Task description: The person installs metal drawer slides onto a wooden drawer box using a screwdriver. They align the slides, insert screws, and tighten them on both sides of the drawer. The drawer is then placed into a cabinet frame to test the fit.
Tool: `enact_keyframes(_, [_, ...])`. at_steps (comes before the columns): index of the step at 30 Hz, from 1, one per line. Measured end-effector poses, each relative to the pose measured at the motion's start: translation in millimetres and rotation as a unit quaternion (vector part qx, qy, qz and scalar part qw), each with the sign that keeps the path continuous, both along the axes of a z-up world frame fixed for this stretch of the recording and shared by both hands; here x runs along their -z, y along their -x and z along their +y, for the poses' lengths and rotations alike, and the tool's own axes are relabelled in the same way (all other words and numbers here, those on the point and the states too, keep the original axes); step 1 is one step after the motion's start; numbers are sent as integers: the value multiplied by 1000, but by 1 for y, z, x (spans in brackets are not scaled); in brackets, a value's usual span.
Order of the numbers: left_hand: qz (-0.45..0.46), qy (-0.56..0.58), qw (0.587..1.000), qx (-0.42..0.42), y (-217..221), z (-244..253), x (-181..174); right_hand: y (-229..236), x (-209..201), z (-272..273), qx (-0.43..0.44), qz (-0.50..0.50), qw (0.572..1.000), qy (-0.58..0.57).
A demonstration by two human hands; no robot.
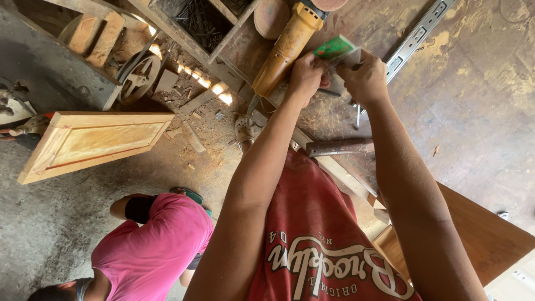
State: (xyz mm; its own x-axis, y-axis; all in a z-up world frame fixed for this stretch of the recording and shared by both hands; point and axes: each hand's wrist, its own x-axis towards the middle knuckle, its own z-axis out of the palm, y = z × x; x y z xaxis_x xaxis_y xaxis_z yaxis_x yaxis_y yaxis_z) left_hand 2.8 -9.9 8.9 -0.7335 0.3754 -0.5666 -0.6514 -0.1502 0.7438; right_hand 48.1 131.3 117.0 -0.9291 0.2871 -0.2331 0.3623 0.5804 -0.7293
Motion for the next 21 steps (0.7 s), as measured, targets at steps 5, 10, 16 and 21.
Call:
enact_keyframes(5, [-16, 22, 999, 36, -1, -7, -6, -1, 2, 1, 89, -112, 977, 156])
enact_keyframes(10, [-25, -21, 999, 10, -8, -5, -10, -3, 0, 1, 9, -26, 999, 43])
enact_keyframes(16, [71, 29, 997, 34, -4, -7, -14, 0, -5, -2, 94, -116, 973, 176])
enact_keyframes(21, [331, 216, 918, 27, -4, -8, -15, -4, 13, 13, 215, -116, 910, 335])
